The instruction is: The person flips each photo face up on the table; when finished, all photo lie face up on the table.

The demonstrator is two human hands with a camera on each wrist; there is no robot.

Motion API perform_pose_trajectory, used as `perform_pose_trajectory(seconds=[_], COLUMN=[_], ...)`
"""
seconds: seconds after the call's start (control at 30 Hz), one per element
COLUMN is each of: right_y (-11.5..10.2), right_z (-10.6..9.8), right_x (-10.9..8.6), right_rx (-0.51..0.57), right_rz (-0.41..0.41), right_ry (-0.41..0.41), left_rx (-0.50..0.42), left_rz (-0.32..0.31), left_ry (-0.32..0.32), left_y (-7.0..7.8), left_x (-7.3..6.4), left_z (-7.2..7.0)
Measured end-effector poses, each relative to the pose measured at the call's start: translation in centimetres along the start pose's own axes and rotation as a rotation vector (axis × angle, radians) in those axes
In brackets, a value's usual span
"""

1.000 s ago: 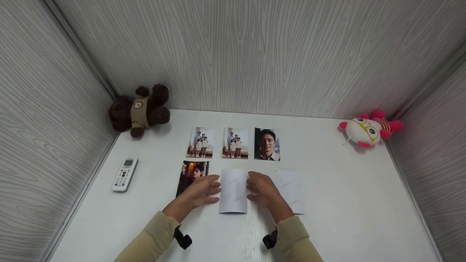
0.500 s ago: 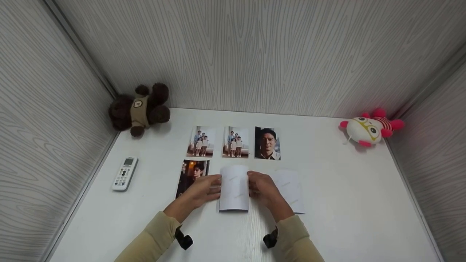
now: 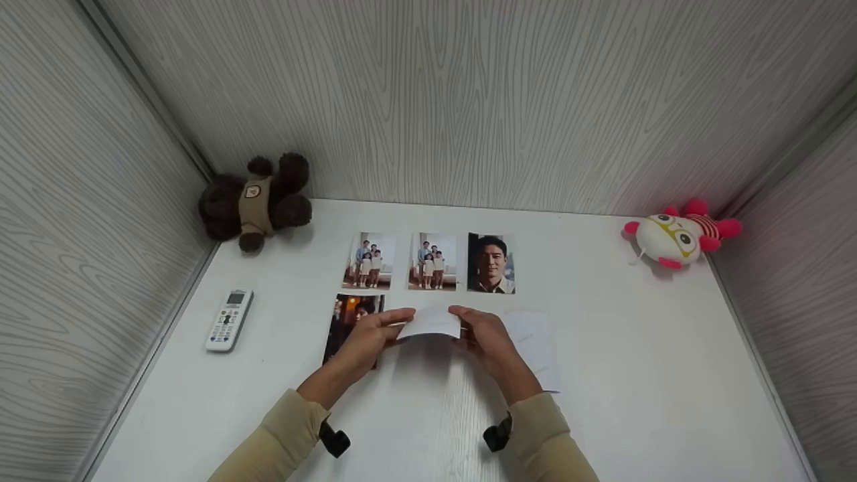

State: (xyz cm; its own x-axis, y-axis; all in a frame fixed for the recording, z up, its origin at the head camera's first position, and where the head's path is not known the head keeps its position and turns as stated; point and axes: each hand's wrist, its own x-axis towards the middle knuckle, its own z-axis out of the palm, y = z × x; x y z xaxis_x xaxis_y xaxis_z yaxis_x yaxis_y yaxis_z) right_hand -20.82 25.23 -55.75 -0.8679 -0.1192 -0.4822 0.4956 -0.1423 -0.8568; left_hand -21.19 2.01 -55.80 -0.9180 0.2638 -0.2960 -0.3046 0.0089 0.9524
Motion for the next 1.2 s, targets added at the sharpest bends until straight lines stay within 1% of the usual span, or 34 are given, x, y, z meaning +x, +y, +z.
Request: perform_pose_trajectory(seconds=[0.13,0.23,0.33,0.37,0.4,0.5,0.53,0.63,0.77,0.93,1.03,1.1,1.2], right_y=[-0.4,-0.7,-0.7,-0.7,-0.7,-0.7,-0.8,-1.0,-1.2,-1.3,-1.4,-1.4,-1.4], right_z=[0.0,0.1,0.3,0.2,0.1,-0.2,-0.4,-0.6,-0.5,-0.2,-0.1,0.0,0.1], right_x=[-0.2,-0.4,-0.3,-0.4,-0.4,-0.6,-0.6,-0.7,-0.7,-0.8,-0.8,-0.8,-0.7], right_rx=[0.083,0.118,0.106,0.091,0.076,0.03,0.018,-0.031,-0.088,-0.165,-0.191,-0.19,-0.18], right_rz=[0.014,0.029,0.038,0.036,0.033,0.02,0.016,0.01,-0.003,-0.034,-0.05,-0.057,-0.052], right_ry=[-0.007,0.0,-0.003,-0.01,-0.019,-0.042,-0.04,-0.034,-0.02,0.029,0.065,0.07,0.053], left_rx=[0.214,0.353,0.41,0.424,0.433,0.438,0.426,0.378,0.338,0.283,0.218,0.154,0.065], left_rz=[0.176,0.301,0.385,0.404,0.408,0.399,0.39,0.35,0.31,0.253,0.198,0.151,0.089], left_ry=[0.018,0.067,0.132,0.16,0.184,0.233,0.24,0.237,0.254,0.27,0.267,0.259,0.24], left_y=[-0.1,-0.3,-0.3,-0.3,-0.2,0.1,0.2,0.5,0.5,0.3,0.3,0.3,0.2], left_x=[-0.1,-0.1,0.0,0.0,0.0,0.1,0.2,0.3,0.6,0.8,0.8,0.8,0.8], left_z=[-0.2,-0.2,-0.2,-0.2,-0.2,-0.2,-0.3,-0.4,-0.5,-0.3,-0.3,-0.4,-0.5])
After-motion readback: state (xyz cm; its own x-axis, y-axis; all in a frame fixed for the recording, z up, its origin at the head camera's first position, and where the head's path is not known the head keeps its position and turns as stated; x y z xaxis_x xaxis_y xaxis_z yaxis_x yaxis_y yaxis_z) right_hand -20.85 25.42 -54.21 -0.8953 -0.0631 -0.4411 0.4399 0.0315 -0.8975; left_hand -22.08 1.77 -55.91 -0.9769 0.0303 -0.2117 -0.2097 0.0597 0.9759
